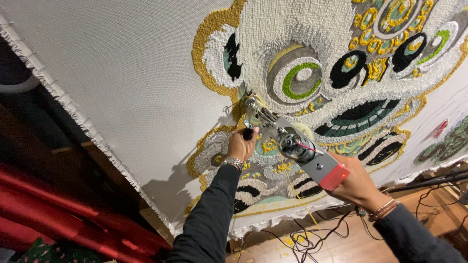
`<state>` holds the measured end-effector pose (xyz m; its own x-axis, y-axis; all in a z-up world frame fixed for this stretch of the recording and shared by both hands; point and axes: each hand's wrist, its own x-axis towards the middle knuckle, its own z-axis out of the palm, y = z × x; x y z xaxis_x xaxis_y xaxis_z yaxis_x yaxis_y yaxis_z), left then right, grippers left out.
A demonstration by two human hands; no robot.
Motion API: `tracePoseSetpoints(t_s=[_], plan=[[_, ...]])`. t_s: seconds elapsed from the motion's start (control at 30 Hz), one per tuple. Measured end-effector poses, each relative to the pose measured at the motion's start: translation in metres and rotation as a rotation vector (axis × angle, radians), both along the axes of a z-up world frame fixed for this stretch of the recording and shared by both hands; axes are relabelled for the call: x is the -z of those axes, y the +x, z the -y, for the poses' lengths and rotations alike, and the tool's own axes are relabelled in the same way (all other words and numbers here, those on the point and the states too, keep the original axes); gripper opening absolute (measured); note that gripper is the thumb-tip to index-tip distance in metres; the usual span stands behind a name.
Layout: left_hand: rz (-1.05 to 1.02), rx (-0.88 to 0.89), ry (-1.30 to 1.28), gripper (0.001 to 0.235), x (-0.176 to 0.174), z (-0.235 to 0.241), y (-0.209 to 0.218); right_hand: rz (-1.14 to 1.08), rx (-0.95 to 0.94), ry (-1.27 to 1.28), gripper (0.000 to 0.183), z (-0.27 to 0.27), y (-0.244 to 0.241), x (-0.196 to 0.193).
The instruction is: The person uses a handheld tufting gun to apply yellow yarn into a stretched fabric canvas, following a pre-drawn design of a stylized face. The person guides the tool along the pattern lines while feeding yarn, creating raised tufted areas.
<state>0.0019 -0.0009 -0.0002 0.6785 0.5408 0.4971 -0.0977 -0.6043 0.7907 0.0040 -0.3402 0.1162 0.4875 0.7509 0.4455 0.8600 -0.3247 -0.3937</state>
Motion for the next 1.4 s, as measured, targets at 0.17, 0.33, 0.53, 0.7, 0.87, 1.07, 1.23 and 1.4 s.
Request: tracePoseSetpoints(t_s=[0.17, 0.33, 0.53, 0.7, 0.87, 1.07, 1.23, 1.4], plan=[[-0.101, -0.050, 0.100, 0.051, -0.008, 0.001, -0.005, 0.016, -0.089, -0.002, 0.057, 0.007, 0.006, -0.022], [-0.346, -0.039, 0.087, 0.050, -0.020, 0.007, -0.013, 0.080, -0.060, -0.152, 0.059, 0.008, 0.015, -0.036], [-0.245, -0.053, 0.033, 0.044, -0.015, 0.011, -0.009, 0.261, -0.077, -0.287, 0.060, 0.011, 0.030, -0.062], [-0.219, -0.001, -0.061, 0.042, 0.004, 0.011, 0.001, 0.363, -0.086, -0.452, 0.067, 0.011, 0.031, -0.090], [-0.088, 0.209, -0.336, 0.043, 0.017, 0.018, 0.015, 0.528, -0.169, -0.389, 0.074, 0.019, 0.028, -0.103], [-0.206, 0.418, -0.558, 0.044, 0.001, 0.051, -0.003, 0.380, -0.076, -0.237, 0.079, 0.061, 0.054, -0.073], [-0.184, 0.411, -0.622, 0.032, -0.018, 0.100, -0.028, -0.015, -0.103, 0.077, 0.050, 0.102, 0.073, -0.003], [-0.112, 0.412, -0.429, 0.035, -0.017, 0.122, -0.046, -0.252, 0.028, 0.290, 0.050, 0.130, 0.072, 0.038]])
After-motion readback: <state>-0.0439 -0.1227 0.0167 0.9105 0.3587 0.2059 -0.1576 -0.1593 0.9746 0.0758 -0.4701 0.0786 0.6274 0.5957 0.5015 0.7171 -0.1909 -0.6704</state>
